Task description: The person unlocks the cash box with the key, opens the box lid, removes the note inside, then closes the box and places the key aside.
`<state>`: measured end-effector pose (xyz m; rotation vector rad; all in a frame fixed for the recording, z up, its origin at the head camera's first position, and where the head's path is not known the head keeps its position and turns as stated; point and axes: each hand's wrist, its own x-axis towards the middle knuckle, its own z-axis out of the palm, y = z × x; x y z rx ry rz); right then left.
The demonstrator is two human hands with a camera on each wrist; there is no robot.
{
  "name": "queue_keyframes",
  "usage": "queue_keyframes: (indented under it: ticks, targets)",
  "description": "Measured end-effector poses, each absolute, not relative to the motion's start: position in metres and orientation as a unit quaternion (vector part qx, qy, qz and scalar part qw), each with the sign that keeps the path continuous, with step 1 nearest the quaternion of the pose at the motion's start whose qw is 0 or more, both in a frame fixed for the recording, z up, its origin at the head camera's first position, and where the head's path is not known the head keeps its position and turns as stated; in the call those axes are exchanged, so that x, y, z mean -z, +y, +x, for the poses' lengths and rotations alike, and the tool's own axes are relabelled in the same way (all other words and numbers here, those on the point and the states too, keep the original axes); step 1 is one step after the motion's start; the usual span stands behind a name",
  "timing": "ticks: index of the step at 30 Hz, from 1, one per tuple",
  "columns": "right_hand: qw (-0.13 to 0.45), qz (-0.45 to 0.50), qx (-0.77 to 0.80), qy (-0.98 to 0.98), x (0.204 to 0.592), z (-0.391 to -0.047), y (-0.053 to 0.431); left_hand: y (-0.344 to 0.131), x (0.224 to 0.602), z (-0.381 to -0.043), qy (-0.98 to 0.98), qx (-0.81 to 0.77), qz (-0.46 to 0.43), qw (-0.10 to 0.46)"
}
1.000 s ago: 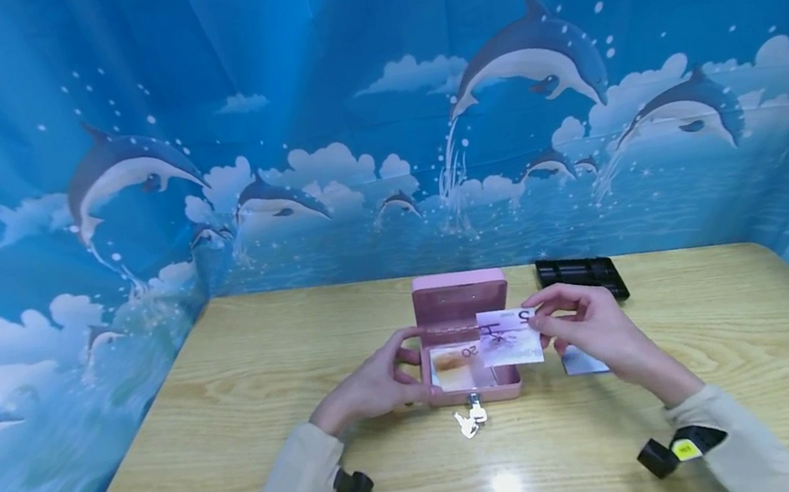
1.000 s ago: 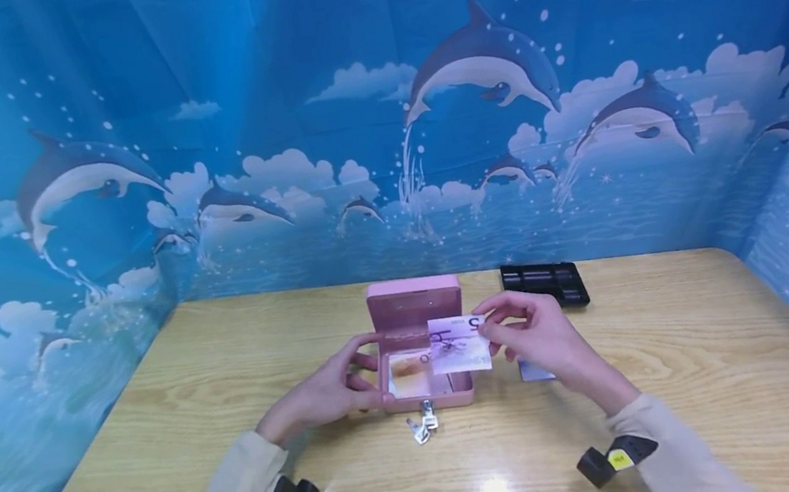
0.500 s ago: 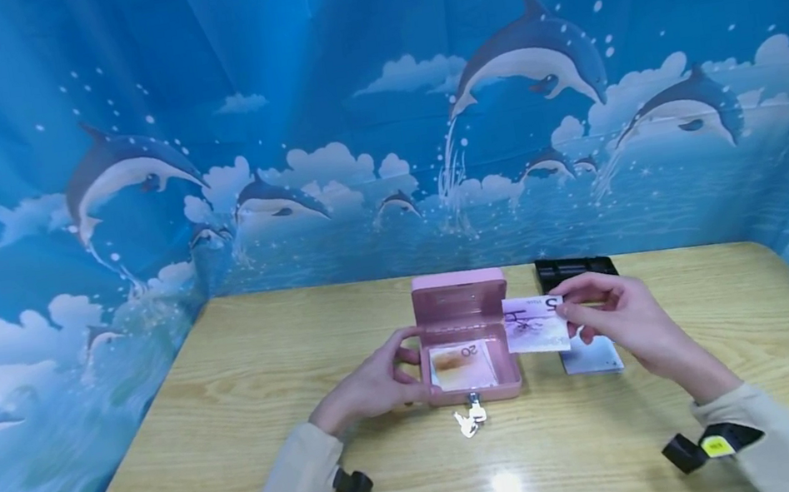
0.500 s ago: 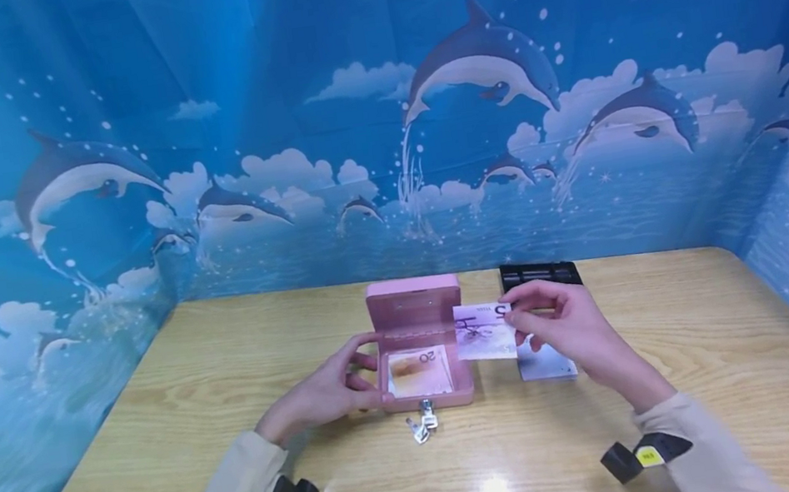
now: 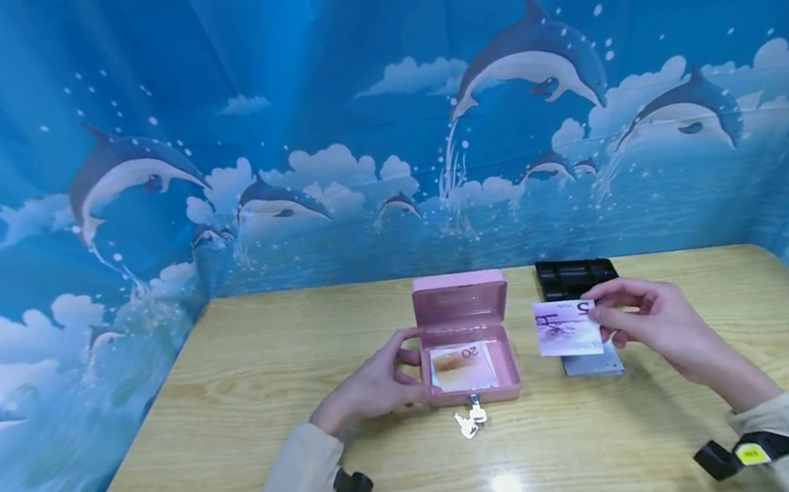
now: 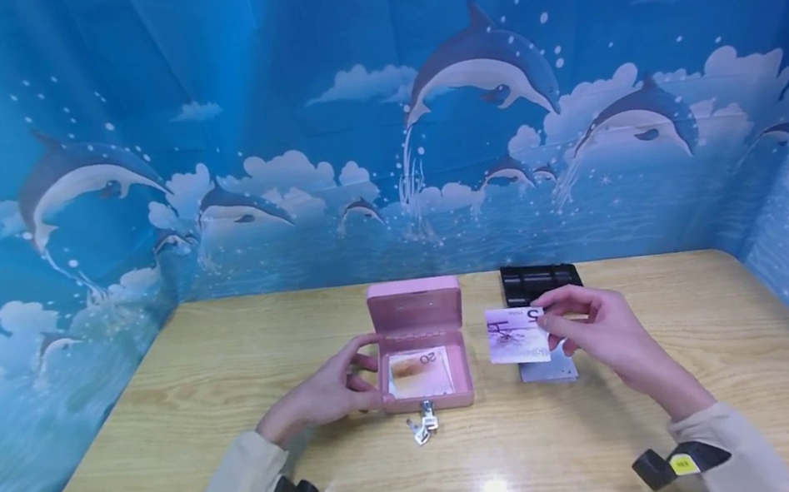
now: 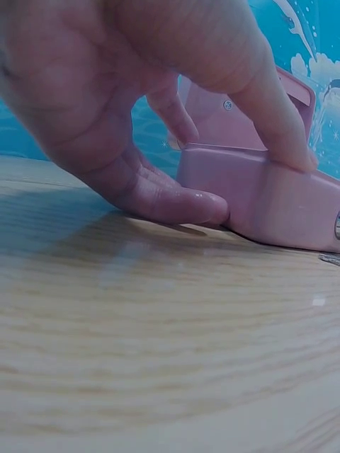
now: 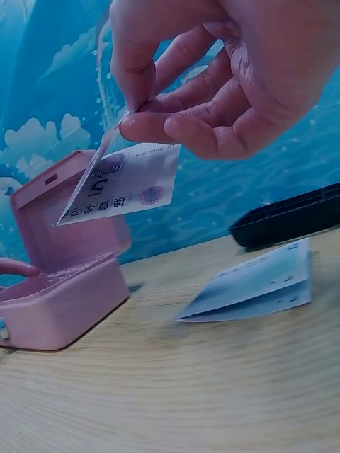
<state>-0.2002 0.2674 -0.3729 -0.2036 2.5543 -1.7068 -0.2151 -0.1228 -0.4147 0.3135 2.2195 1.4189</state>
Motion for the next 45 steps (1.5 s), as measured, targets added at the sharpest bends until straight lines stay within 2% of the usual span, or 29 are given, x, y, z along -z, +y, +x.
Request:
queue_keyframes:
  ticks: [31, 45]
  targets:
    - [0.034, 0.003, 0.541, 0.840, 0.392, -0.196, 0.341, -0.124, 0.416, -0.217, 0.812, -0.518, 0.116, 0.243]
    - [0.048, 0.023, 0.518, 0.854, 0.403, -0.200, 0.358, -0.124, 0.416, -0.217, 0.808, -0.522, 0.119, 0.244]
